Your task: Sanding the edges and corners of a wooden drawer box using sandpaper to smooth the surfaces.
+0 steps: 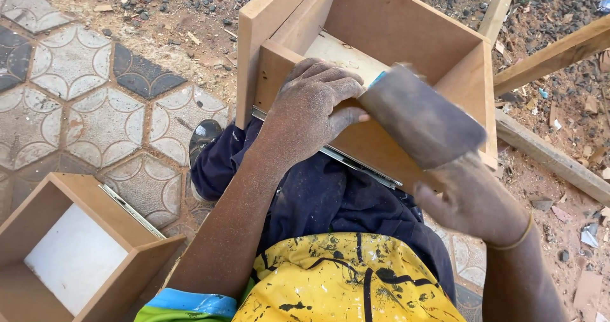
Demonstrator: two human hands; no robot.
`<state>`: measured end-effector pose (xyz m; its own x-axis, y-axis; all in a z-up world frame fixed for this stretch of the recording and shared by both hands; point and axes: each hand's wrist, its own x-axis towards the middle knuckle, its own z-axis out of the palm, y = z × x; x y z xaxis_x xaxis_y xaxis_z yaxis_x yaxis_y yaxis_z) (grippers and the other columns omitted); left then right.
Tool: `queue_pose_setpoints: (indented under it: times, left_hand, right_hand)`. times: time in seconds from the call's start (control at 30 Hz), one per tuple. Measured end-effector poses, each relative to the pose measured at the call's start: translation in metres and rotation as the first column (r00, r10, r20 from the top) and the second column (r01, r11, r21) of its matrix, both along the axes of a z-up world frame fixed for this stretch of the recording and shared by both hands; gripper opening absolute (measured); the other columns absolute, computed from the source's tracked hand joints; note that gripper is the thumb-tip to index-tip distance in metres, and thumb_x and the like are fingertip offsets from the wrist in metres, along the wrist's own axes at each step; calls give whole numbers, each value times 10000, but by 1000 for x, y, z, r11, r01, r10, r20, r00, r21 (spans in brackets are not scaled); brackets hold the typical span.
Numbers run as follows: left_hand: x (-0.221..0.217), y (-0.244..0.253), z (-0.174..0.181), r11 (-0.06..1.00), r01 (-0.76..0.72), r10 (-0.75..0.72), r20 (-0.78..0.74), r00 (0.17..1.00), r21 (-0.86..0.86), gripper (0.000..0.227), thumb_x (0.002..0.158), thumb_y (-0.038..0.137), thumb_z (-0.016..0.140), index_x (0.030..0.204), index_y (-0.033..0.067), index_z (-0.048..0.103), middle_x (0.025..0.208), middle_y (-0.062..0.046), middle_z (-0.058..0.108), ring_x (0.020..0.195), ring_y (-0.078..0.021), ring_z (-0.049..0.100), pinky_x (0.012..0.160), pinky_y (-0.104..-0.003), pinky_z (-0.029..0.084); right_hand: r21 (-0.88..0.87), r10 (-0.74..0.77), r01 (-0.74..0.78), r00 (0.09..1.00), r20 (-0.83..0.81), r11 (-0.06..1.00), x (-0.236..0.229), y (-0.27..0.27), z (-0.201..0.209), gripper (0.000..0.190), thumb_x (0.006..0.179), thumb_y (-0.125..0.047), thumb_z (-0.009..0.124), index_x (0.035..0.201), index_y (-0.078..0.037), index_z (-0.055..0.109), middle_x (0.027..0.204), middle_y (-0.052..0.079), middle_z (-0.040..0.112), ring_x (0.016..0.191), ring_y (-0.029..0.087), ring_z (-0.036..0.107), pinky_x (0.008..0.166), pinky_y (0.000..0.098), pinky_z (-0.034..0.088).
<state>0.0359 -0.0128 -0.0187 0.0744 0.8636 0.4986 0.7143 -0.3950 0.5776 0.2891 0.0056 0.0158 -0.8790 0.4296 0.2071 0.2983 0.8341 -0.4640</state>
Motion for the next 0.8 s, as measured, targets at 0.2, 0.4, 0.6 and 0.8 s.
queue_pose_setpoints:
  times: [0.2,0.4,0.6,0.8]
  left_hand:
    - [0,13,-10,996,-22,19,-36,999,-90,286,842,314,790,1041,130,699,1039,-51,758,951,-183,693,918,-406,520]
    - [0,5,14,978,2,2,18,1000,-209,651,749,233,842,1344,134,599,948,18,775,1010,-197,644,956,-401,441]
    - [6,18,-7,992,-30,22,-71,997,-122,590,833,404,805,1322,124,631,1046,-7,740,1012,-186,601,1017,-438,339]
    - [-10,14,11,975,144,-51,465,884,-168,862,984,679,191,1455,-32,323,1415,-348,499,1059,-284,712,868,-410,651]
  right_hand:
    - [70,-378,389,916,-133,919,-23,-6,-3,480,1042,-302,533,649,-35,467,537,58,458,441,214,439,498,340,393]
    - [-29,-726,767,617,303,641,-1,-25,16,199,991,-150,632,942,24,715,709,161,748,444,230,692,398,297,562]
    - [130,-804,812,518,292,570,31,-29,13,447,1039,-239,628,692,37,683,506,153,633,322,252,522,375,376,409]
    - [-5,-548,549,834,64,836,-84,1,-8,316,1032,-262,530,972,11,678,754,118,621,538,261,542,573,451,445]
